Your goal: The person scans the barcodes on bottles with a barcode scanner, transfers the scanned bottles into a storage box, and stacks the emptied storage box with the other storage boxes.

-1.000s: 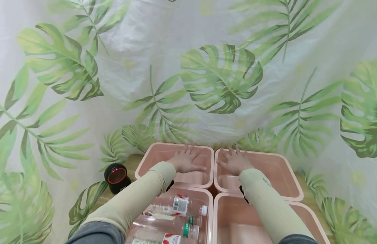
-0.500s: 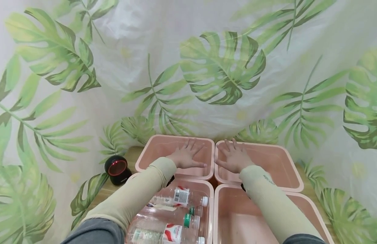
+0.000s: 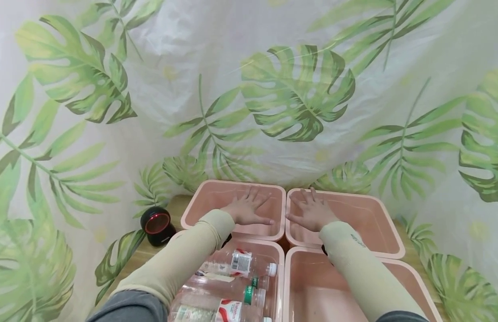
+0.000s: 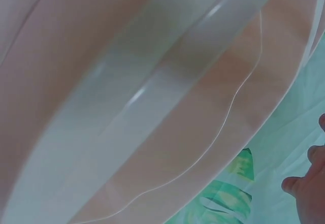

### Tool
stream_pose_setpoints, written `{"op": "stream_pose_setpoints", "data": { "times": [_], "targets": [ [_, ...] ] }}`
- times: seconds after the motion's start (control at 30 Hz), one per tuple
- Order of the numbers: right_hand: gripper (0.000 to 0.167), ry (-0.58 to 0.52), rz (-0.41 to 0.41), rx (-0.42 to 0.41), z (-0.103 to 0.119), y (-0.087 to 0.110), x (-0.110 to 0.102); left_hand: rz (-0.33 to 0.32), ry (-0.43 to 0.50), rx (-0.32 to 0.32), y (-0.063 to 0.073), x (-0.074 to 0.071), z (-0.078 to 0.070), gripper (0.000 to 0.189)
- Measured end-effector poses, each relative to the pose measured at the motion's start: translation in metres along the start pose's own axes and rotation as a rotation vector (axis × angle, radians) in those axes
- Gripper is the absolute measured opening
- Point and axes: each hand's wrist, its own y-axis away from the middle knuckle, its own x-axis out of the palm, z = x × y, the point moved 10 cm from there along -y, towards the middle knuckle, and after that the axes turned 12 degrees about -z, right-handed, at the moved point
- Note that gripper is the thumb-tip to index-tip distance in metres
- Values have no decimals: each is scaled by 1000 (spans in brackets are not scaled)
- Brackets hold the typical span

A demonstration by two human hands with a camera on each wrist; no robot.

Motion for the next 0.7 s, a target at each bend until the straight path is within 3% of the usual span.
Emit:
{"op": "stream_pose_setpoints", "data": {
  "times": [0.37, 0.7],
  "targets": [
    [72, -18, 0, -3, -3, -6, -3, -6, -18, 9, -9, 0, 1, 103],
    [78, -16, 28, 5, -4, -2, 5, -1, -17, 15, 1, -1, 0, 102]
  ]
}}
